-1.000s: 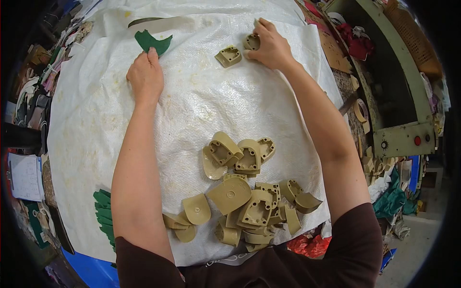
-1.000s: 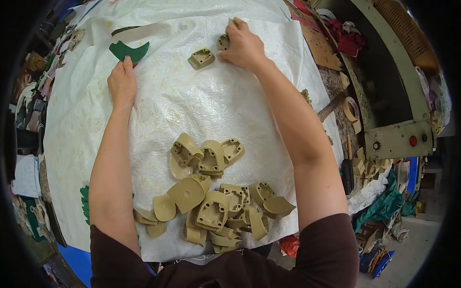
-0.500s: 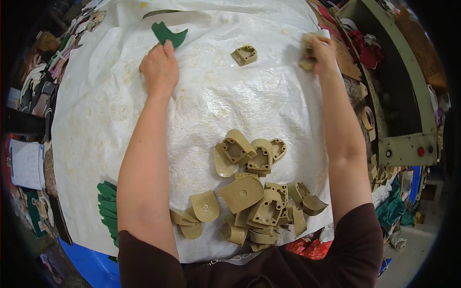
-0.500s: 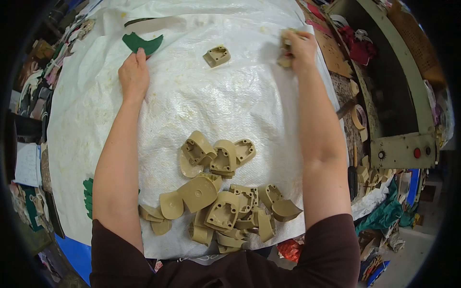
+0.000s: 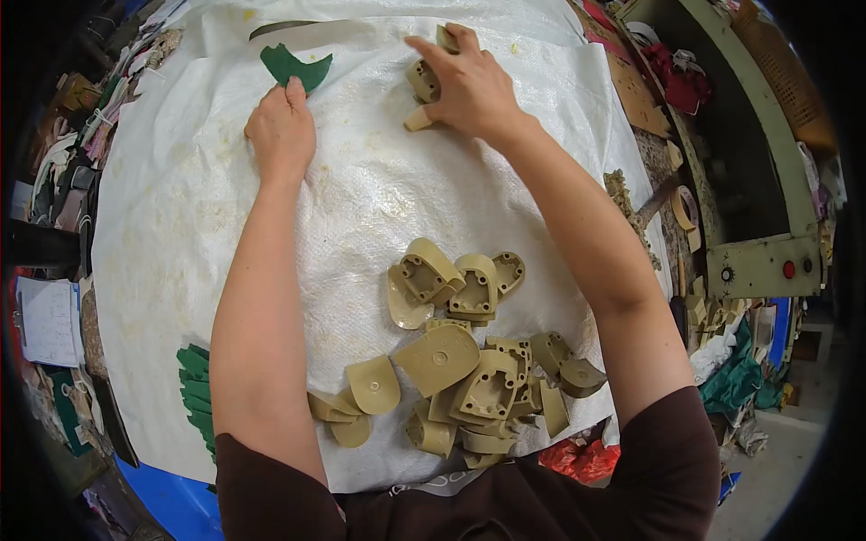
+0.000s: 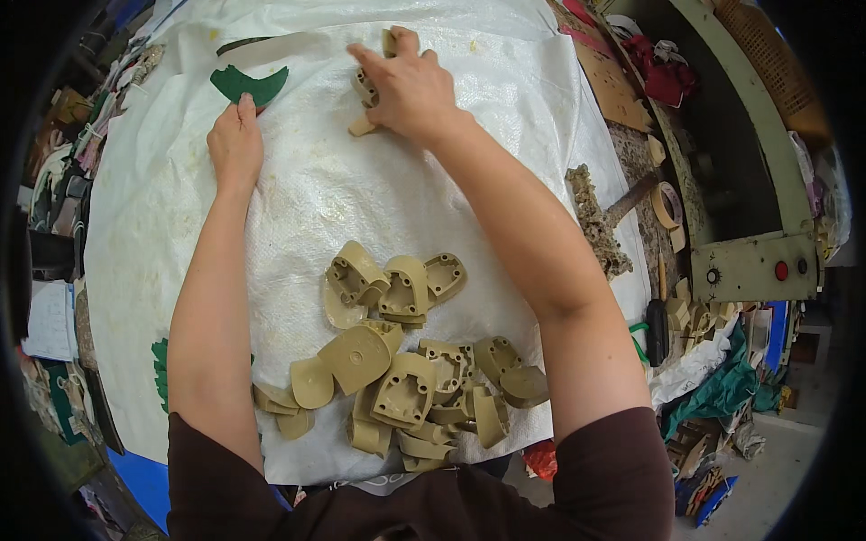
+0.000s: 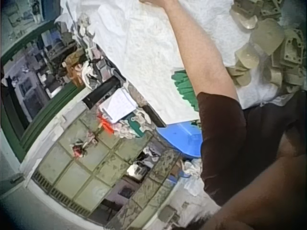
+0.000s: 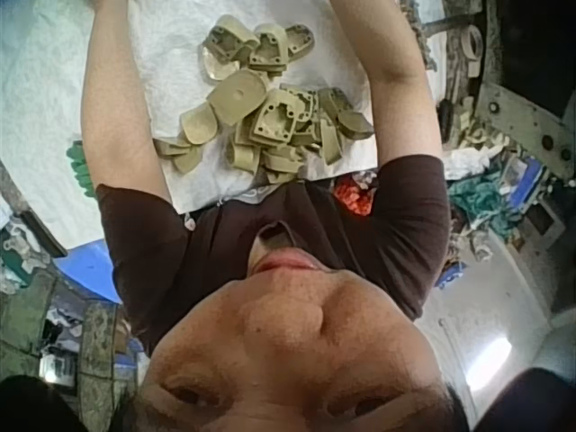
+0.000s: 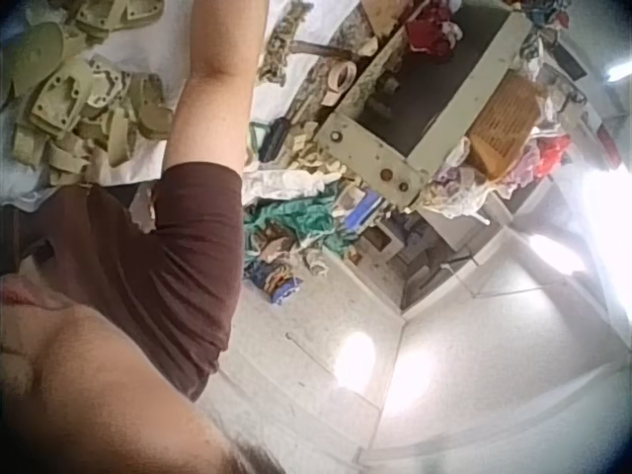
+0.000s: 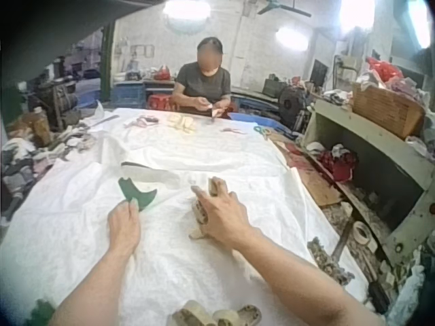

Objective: The person assembles shoe components by hand, fitting green fabric pieces into beige plastic shoe parts. The person repeatedly picks up a plastic part, inserts a fabric piece, and places the finished unit into a blue bin. The person also organizes piles of plastic parts on the table.

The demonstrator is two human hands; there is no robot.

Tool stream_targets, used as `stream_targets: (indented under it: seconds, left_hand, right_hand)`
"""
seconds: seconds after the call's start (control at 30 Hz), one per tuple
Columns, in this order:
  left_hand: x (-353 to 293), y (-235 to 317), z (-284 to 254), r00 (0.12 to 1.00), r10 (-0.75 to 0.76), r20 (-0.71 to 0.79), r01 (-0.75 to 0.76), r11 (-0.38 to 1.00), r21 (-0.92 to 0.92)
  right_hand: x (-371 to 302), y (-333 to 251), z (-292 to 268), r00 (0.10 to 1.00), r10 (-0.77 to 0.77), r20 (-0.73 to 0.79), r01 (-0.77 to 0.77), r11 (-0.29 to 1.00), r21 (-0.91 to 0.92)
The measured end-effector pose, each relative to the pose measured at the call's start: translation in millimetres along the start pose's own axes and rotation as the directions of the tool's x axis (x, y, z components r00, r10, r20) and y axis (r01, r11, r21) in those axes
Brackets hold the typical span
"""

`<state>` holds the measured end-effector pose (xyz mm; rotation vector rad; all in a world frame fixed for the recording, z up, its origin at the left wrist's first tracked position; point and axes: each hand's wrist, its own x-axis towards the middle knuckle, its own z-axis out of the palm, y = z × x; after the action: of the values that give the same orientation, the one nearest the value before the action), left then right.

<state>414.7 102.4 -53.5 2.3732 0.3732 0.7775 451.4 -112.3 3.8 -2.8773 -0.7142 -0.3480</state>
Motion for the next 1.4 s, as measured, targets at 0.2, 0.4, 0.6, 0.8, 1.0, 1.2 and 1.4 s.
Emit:
stream_targets:
  seconds: [0.2,0.4,0.6,0.8,1.0,1.2,1.4]
  left_hand:
    - [0,0,1,1.000,0.020,-0.011,-0.020,1.000,0.020]
    - [-1,0,1,1.000,0.019,-0.008,-0.019,1.000,0.010]
    - [-2,5,3,1.000,-0.011,0.009,0.011,1.000,0.007]
    - [1,-4,-1,1.000,0.003,-0.005,-0.003,0.999,0.037]
    - [3,-3,4,0.999,0.029,0.020,-0.030,0.998,0.058]
    - [2,-1,-2,0.999,0.016,0.035,-0.017,1.000,0.026]
    - [1,-3,-1,1.000,0.001,0.028,0.000,1.000,-0.029]
  right_hand:
    - [13,23,6,1.000,0.028,-0.013,-0.025,0.982,0.185]
    - [19,61,2,0.925,0.339,0.168,-0.321,0.467,0.824]
    - [-20,104,-55,0.872,0.471,0.133,-0.328,0.360,0.873]
    - [-102,-12,-113,0.871,-0.481,-0.101,0.364,0.493,0.790]
    - [-125,-84,-137,0.618,-0.720,0.315,0.480,0.663,0.575]
    - [-152,-135,-107,0.506,-0.782,0.363,0.584,0.620,0.523]
    - [-159,-119,-123,0.594,-0.695,0.406,0.582,0.719,0.380]
